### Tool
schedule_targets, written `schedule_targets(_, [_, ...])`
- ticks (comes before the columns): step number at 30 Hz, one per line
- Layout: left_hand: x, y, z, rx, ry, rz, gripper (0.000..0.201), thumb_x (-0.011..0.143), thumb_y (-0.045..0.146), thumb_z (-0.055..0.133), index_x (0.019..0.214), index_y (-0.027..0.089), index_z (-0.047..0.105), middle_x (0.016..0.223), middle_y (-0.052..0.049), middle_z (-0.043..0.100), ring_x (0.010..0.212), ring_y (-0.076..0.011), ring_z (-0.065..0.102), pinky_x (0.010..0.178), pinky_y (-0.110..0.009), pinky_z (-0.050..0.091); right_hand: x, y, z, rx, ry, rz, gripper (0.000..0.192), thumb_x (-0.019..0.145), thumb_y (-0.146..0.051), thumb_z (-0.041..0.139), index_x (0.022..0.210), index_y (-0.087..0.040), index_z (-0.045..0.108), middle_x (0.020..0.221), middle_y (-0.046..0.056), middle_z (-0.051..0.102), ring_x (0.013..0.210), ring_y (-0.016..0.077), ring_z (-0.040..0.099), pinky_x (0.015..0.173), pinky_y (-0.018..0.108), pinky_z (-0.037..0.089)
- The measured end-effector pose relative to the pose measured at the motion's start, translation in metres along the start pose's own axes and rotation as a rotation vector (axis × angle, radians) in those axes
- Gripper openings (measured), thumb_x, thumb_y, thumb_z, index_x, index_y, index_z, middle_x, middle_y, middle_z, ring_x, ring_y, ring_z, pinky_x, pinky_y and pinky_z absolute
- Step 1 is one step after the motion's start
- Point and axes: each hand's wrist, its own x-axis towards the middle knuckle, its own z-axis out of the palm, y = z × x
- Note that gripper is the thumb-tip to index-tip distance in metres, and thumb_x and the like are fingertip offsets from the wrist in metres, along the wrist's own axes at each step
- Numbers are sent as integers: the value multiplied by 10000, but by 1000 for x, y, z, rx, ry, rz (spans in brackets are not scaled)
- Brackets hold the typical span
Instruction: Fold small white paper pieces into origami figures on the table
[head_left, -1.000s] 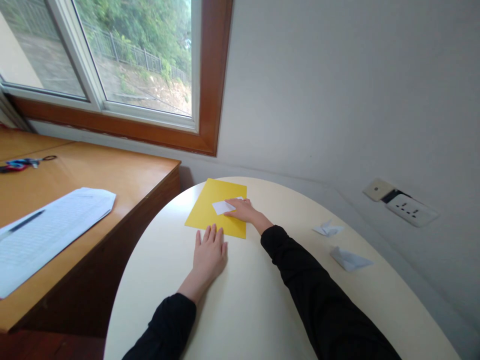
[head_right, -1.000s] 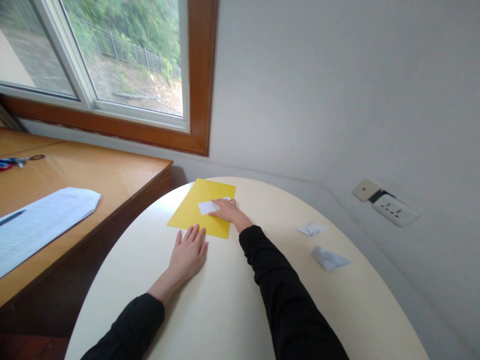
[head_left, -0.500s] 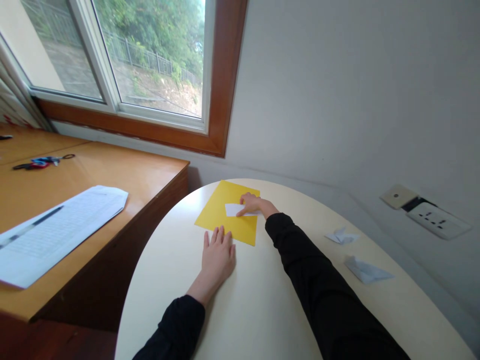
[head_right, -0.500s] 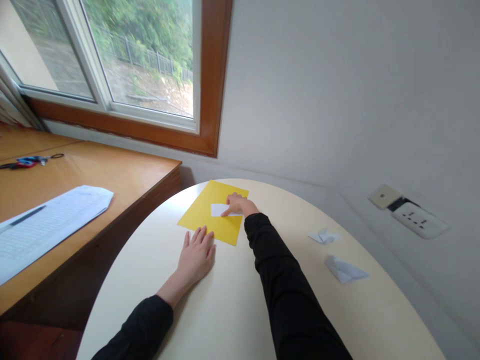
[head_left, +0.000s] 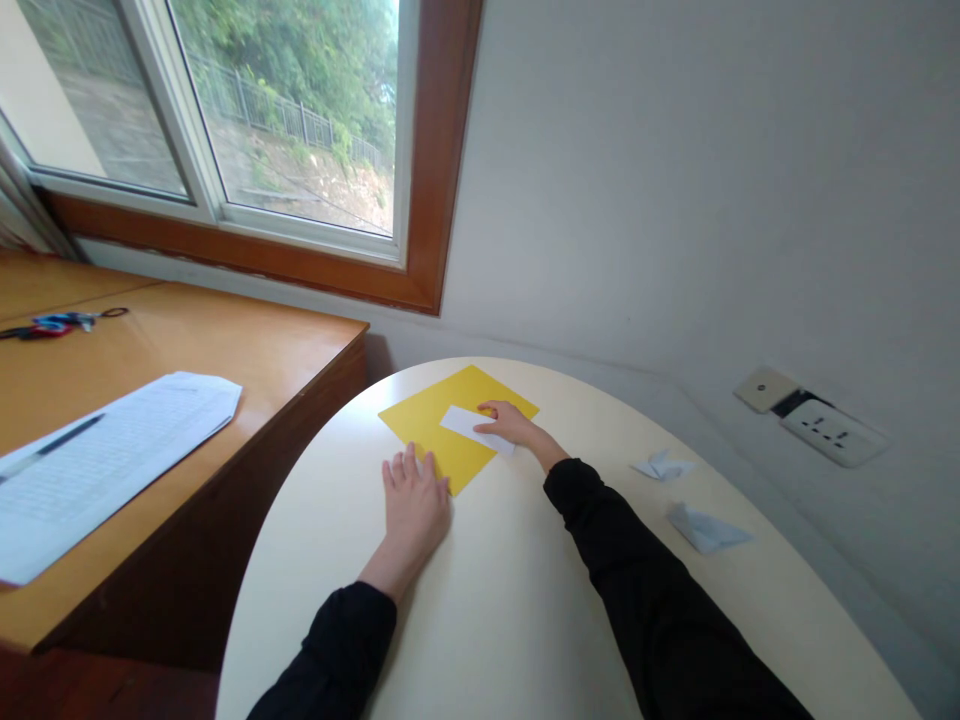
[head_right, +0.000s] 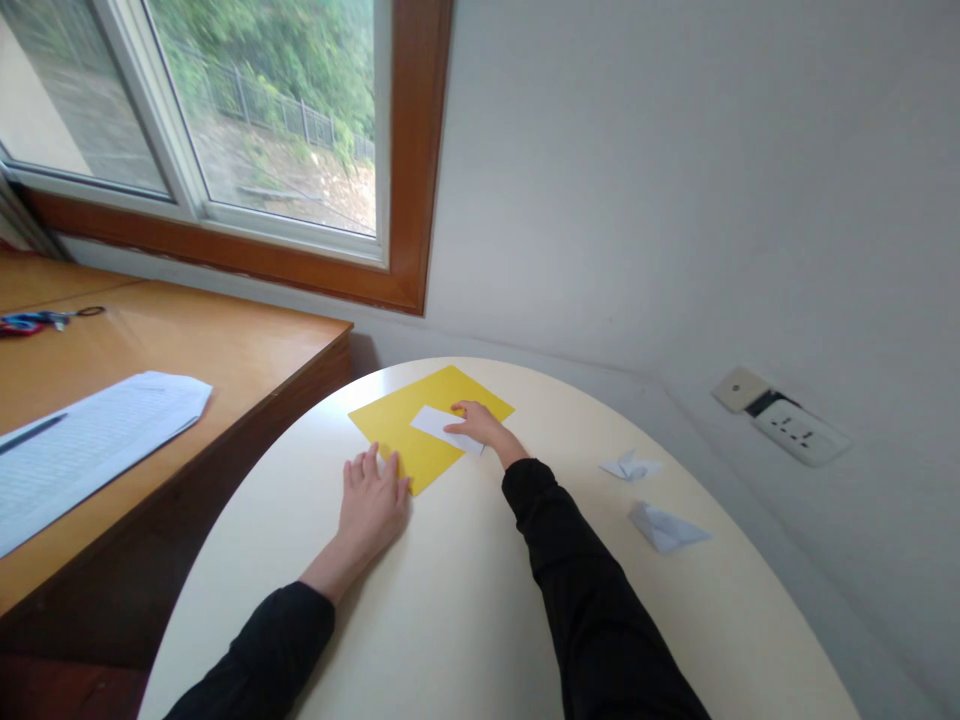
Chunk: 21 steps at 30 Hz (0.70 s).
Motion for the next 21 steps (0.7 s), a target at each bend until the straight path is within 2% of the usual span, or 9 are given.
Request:
schedule_targets(2, [-8,13,-1,-59,-40,222,435,896,295,381,1285,136,493,1306,-160,519,1202,-302,459,1054,-500,266,-2,3,7,39,62,45,471,688,-248,727,1137,-164,612,1147,109,620,1016,217,589,844,297,452])
schedule_targets(4, [-15,23,0,-90,-84,342,442,904,324,367,1295,153,480,1274,-135,552,1174,-286,484,1046,-497,291,-2,5,13,78,121,93,427,704,-216,703,1120,-152,626,1122,120,631,990,227,597,830,312,458])
schedule_targets(7, [-18,25,4,-64,-88,299,446,912,326,353,1318,172,455,1331,-134,509,1237,-307,433,1042,-539,282,1,7,17,160,170,137,368,732,-161,650,1100,-151,643,1029,101,667,895,199,621,780,292,472])
schedule_targets(10, [-10,15,7,-33,-83,216,447,918,306,335,1322,150,444,1366,-148,473,1276,-297,398,1057,-556,251,2,7,19,275,166,133,325,756,-122,589,1070,-162,665,948,65,696,768,150,623,695,250,479])
schedule_targets(13, [-2,6,9,-24,-70,199,435,922,310,321,1303,152,460,1377,-139,466,1291,-290,384,1072,-573,209,0,6,18,399,150,115,296,776,-127,545,1039,-136,682,921,67,708,672,123,599,631,232,472])
schedule_targets(18, [3,2,12,-61,-7,171,419,915,286,340,1268,112,483,1352,-176,479,1286,-313,387,1073,-575,206,-17,3,12,603,171,97,369,777,-185,536,1130,-137,635,951,67,700,695,119,594,624,226,471])
schedule_targets(21, [5,1,11,-179,85,183,454,877,234,425,1309,91,428,1287,-199,515,1245,-308,428,1050,-537,280,-42,1,3,710,152,93,377,772,-199,531,1130,-137,634,993,77,691,752,128,608,650,231,474])
